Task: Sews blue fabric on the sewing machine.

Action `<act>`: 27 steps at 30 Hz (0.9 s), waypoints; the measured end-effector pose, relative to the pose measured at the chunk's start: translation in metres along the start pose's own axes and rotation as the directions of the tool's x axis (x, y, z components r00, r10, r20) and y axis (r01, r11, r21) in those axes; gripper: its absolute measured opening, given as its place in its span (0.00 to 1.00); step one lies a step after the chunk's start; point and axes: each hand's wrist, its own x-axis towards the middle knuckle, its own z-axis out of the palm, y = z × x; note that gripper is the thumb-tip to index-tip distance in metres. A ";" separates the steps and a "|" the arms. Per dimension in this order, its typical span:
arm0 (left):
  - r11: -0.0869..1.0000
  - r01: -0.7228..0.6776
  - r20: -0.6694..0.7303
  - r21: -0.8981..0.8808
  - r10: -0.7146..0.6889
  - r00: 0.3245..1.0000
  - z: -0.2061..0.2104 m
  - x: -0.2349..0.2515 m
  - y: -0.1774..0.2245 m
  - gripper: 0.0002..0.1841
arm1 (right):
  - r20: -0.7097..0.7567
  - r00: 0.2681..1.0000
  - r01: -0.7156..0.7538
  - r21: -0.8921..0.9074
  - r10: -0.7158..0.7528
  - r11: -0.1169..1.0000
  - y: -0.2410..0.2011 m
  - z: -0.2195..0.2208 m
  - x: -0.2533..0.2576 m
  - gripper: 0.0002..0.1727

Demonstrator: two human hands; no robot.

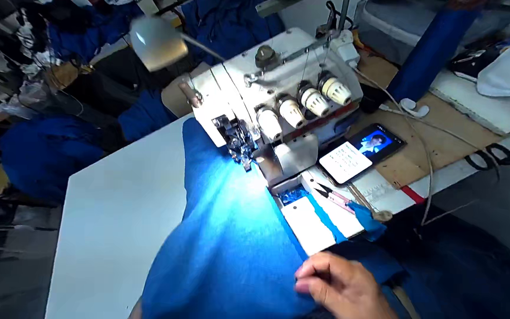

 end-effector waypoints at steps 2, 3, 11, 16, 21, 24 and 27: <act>0.964 0.154 0.075 -0.217 -0.141 0.987 0.005 0.004 -0.006 0.20 | -0.041 0.996 -0.083 0.014 0.084 0.996 0.012 -0.003 -0.001 0.11; 0.909 0.261 0.140 -0.326 -0.227 0.964 0.006 0.005 -0.014 0.23 | -0.051 0.991 -0.121 0.042 0.123 0.992 0.016 -0.006 -0.004 0.14; 0.961 0.251 0.125 -0.120 -0.236 0.964 0.013 0.011 -0.057 0.36 | -0.010 0.877 -0.442 0.374 0.480 0.816 0.030 -0.007 -0.001 0.16; 0.960 0.268 0.191 -0.087 -0.247 0.950 0.034 0.004 -0.049 0.11 | -0.073 0.917 -0.354 0.298 0.391 0.886 0.029 -0.011 -0.009 0.15; 0.970 0.201 0.131 -0.136 -0.184 0.974 0.022 0.004 -0.035 0.13 | -0.038 0.965 -0.250 0.188 0.261 0.950 0.019 -0.013 -0.012 0.09; 0.917 0.303 0.026 -0.259 -0.307 0.951 0.040 0.002 -0.055 0.14 | -0.014 0.924 -0.377 0.148 0.383 0.914 0.032 -0.015 -0.010 0.10; 0.810 0.318 -0.033 -0.492 -0.383 0.923 0.049 -0.003 -0.044 0.25 | 0.077 0.960 -0.270 0.025 0.268 0.962 0.026 -0.021 -0.021 0.13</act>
